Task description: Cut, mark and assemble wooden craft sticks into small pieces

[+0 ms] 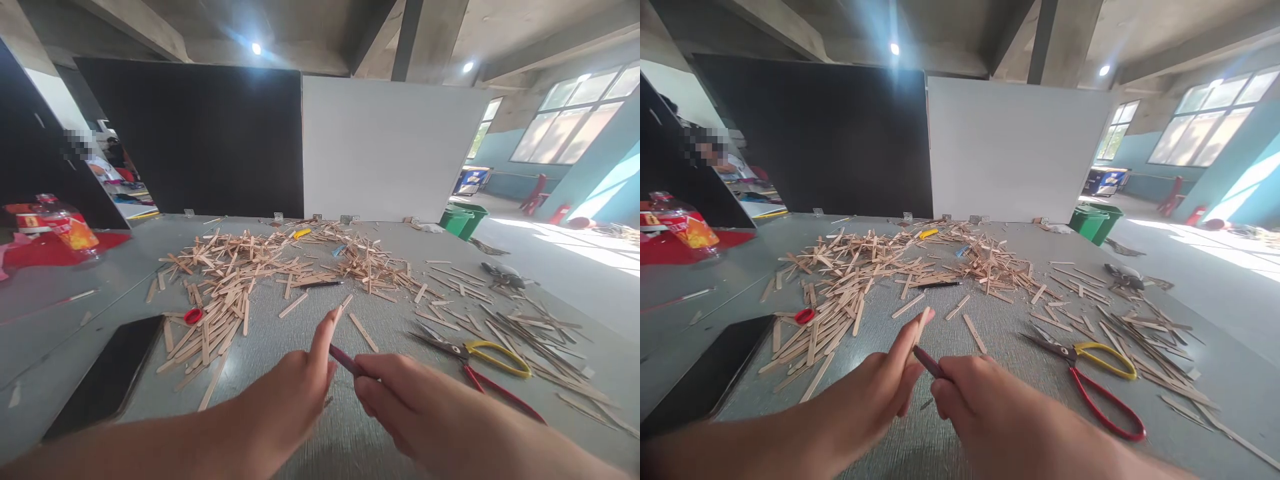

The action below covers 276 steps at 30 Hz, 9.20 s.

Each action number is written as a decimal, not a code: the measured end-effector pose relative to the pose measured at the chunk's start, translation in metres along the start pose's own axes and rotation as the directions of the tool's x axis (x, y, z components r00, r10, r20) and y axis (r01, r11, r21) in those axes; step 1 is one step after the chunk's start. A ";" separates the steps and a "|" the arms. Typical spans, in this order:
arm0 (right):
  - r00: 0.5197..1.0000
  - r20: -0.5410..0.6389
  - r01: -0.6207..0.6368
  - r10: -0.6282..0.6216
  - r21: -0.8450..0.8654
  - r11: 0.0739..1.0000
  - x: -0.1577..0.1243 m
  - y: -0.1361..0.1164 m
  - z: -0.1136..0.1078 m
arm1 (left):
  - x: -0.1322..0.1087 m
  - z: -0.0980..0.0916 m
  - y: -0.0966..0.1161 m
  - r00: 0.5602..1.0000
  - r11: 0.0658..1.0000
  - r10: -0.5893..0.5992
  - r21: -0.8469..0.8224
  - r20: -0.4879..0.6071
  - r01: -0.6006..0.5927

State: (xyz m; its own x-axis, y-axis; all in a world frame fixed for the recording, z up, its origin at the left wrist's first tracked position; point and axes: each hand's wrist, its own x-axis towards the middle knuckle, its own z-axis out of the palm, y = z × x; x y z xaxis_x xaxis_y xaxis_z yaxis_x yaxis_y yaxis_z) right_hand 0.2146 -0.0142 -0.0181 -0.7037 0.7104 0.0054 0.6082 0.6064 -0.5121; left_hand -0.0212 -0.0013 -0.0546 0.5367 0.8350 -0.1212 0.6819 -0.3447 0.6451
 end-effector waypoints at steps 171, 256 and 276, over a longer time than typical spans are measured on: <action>0.894 0.397 -0.446 0.209 0.834 0.324 0.021 -0.004 -0.007 | 0.007 -0.010 -0.001 0.929 0.943 0.310 0.189 -0.204 -0.274; 0.937 -0.253 -0.053 0.243 0.582 0.811 0.026 -0.005 0.050 | 0.010 -0.011 -0.017 0.978 0.966 0.204 0.171 -0.034 -0.196; 0.984 -0.027 0.174 -0.173 0.004 0.985 0.007 0.017 -0.002 | 0.010 -0.008 -0.012 0.998 0.959 0.054 0.278 0.037 -0.062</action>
State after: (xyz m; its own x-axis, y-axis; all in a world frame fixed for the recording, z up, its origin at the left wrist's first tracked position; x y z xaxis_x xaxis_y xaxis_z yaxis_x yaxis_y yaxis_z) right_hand 0.2204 0.0015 -0.0252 -0.7885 0.6038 0.1172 0.4754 0.7192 -0.5068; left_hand -0.0283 0.0146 -0.0571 0.5908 0.7987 -0.1144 0.7586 -0.5015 0.4160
